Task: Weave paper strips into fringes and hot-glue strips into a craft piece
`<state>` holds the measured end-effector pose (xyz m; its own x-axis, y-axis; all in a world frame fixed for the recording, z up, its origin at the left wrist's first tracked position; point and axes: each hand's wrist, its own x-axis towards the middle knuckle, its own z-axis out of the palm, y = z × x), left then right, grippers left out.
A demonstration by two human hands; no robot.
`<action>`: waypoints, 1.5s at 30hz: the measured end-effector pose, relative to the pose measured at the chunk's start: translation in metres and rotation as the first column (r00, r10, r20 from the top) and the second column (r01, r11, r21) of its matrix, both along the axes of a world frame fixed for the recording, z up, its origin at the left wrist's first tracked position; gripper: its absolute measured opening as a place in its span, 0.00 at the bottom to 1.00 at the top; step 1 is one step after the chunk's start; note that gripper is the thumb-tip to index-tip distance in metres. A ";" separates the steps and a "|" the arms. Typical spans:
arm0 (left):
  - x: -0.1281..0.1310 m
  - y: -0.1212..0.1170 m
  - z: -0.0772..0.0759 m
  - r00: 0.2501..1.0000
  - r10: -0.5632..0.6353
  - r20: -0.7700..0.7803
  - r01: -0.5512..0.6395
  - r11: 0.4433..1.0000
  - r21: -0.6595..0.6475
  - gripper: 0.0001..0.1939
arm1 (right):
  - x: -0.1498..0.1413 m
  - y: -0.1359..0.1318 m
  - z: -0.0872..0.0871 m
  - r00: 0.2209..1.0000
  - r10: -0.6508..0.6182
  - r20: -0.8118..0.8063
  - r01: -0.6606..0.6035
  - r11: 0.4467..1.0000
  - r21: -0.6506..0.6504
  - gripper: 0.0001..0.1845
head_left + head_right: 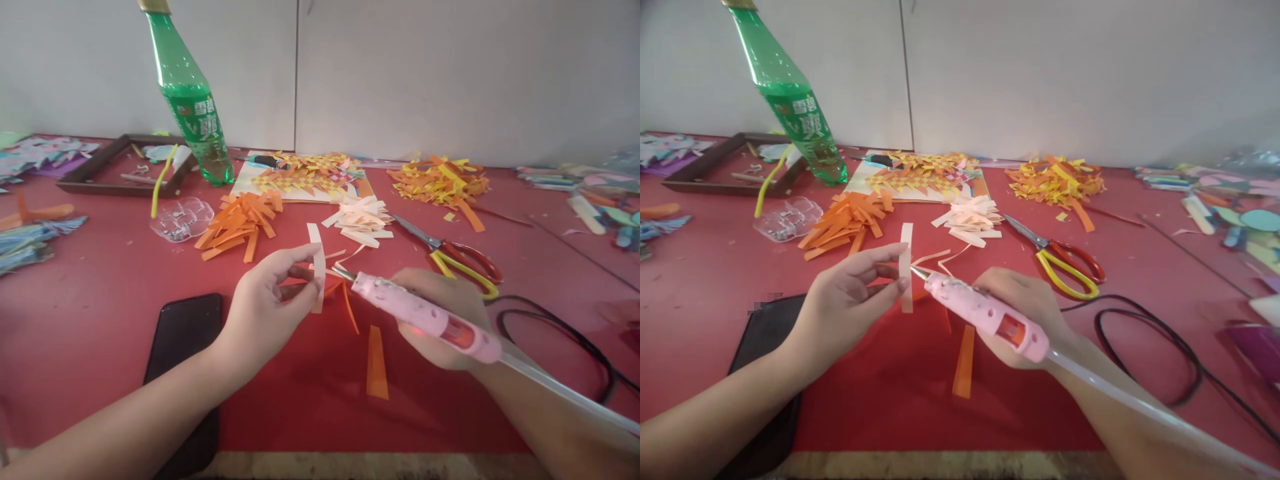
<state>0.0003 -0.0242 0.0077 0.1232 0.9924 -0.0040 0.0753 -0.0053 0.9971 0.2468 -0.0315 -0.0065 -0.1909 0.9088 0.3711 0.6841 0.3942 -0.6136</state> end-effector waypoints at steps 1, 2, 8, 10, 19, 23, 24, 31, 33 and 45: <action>0.000 0.000 0.001 1.000 -0.004 -0.014 0.004 1.000 0.014 0.19 | 0.000 0.000 0.002 0.997 0.069 0.045 -0.071 0.997 0.043 0.05; 0.000 -0.001 0.001 0.999 -0.010 -0.035 0.011 0.999 0.031 0.19 | 0.001 0.000 0.003 0.986 0.137 0.091 -0.145 0.985 0.098 0.07; 0.001 -0.004 -0.001 0.982 -0.014 -0.187 0.059 0.969 0.241 0.19 | -0.006 -0.001 0.005 0.944 0.178 0.278 -0.259 0.922 0.289 0.10; 0.002 -0.004 -0.003 0.979 -0.008 -0.204 0.074 0.946 0.316 0.18 | -0.007 0.000 0.004 0.939 0.154 0.306 -0.255 0.911 0.324 0.10; 0.005 -0.002 -0.005 0.975 0.021 -0.221 0.093 0.866 0.491 0.19 | -0.003 0.002 -0.001 0.933 0.123 0.337 -0.247 0.902 0.355 0.16; 0.004 -0.004 -0.003 0.975 0.009 -0.220 0.103 0.864 0.493 0.20 | -0.004 0.001 0.001 0.935 0.147 0.322 -0.266 0.891 0.369 0.15; 0.003 -0.004 -0.003 0.976 0.008 -0.217 0.100 0.871 0.482 0.20 | -0.004 0.001 0.002 0.935 0.154 0.320 -0.270 0.892 0.362 0.14; -0.001 -0.004 -0.007 0.969 0.078 -0.236 0.036 0.895 0.445 0.18 | -0.009 0.000 0.005 0.938 0.172 0.300 -0.274 0.900 0.339 0.08; -0.001 -0.003 -0.008 0.976 0.055 -0.210 0.040 0.906 0.422 0.18 | -0.008 0.001 0.003 0.943 0.148 0.297 -0.256 0.895 0.366 0.09; 0.001 -0.001 -0.004 0.988 0.056 -0.144 -0.005 0.943 0.333 0.14 | -0.006 -0.001 0.002 0.949 0.097 0.300 -0.216 0.894 0.393 0.09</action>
